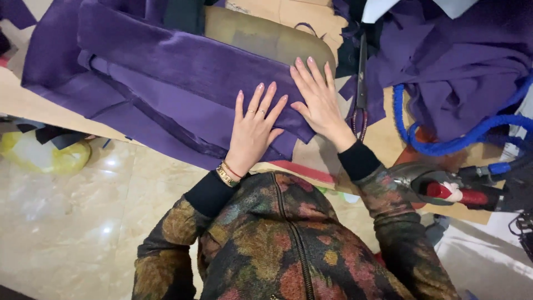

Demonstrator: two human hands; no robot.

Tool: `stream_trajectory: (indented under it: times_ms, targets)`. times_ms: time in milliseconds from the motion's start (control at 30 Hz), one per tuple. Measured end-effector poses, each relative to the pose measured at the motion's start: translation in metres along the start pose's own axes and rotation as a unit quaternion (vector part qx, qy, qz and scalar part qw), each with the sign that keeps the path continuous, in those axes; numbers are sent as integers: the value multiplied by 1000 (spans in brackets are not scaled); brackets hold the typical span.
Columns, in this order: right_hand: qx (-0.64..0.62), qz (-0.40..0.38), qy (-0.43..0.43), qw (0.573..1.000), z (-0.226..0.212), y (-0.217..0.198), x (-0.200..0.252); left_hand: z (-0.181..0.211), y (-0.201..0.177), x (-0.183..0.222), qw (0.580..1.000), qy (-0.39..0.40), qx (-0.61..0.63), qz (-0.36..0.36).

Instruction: A person irons and presses purple fabric garment components using a steam iron, a white pressing cloth, and a wooden pressing block to flatten seams.

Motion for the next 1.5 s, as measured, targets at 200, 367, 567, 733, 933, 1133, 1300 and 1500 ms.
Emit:
stream_trajectory:
  times_ms: [200,367,567,733,933,1133,1300,1500]
  targets:
    - [-4,11,63,998,46,-1,30,-10,-4,6,999,-11,36,19]
    - [-209,104,250,940,89,-13,54,-23,-23,0,993,-23,92,77]
    - [-373,151,320,858,103,-10,35,-76,-44,-27,984,-53,84,151]
    - [-123,137,183,966,34,-56,-9,-141,-35,-55,978,2,-46,202]
    - [-220,20,139,965,-21,-65,-46,-124,-87,-54,980,121,42,153]
    - [-167,21,44,985,-58,-74,-60,-90,-124,-29,972,181,35,143]
    - [-211,-76,30,974,-78,-104,-41,-88,-145,-23,975,205,19,81]
    - [-259,-191,107,941,-49,-175,35,-141,-156,-16,975,181,-126,21]
Point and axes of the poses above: each hand's wrist, its own x-axis away from the middle knuckle, its own y-axis out of the palm, z = x × y, the point moved 9 cm from there along -x, towards the middle knuckle, and after that the axes turned 4 degrees about z, right-handed, at the moved point
